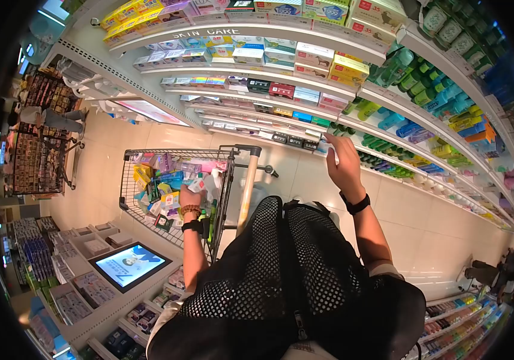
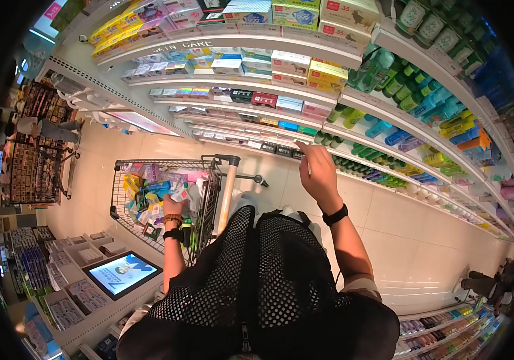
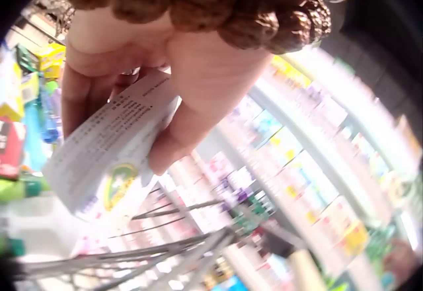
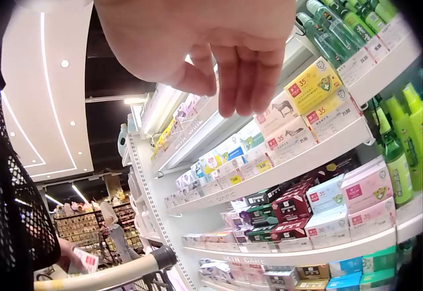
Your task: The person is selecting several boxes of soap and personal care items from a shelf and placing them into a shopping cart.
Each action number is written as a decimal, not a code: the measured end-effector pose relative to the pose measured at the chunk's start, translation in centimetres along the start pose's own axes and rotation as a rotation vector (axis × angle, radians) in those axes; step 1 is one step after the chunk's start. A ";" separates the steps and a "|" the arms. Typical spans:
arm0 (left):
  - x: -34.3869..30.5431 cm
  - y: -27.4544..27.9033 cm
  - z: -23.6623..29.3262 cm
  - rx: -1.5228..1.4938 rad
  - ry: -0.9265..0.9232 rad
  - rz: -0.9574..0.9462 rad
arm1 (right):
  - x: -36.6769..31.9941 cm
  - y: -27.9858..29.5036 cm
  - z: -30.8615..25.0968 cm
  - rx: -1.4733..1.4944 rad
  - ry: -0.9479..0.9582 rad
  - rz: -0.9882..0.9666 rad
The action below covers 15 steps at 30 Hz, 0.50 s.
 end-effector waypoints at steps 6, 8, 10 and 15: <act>-7.9 2.4 19.2 -1.097 -0.128 -0.513 | -1.0 -4.7 -0.2 0.925 -0.361 -0.403; -10.9 -0.9 23.1 -1.171 -0.133 -0.683 | -0.6 -4.5 -2.1 1.107 -0.420 -0.522; -13.0 -4.2 25.2 -1.170 -0.106 -0.782 | -0.7 -5.1 -3.7 1.253 -0.420 -0.720; -13.7 -8.0 25.3 -1.072 -0.060 -0.828 | -1.1 -7.1 -2.8 0.870 -0.303 -0.849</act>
Point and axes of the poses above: each hand's wrist, its own x-axis towards the middle knuckle, its own y-axis out of the back of the hand, z = x × y, the point moved 4 cm from there along x, towards the middle knuckle, and after that the axes turned 6 degrees about -z, right-handed, at the moved point
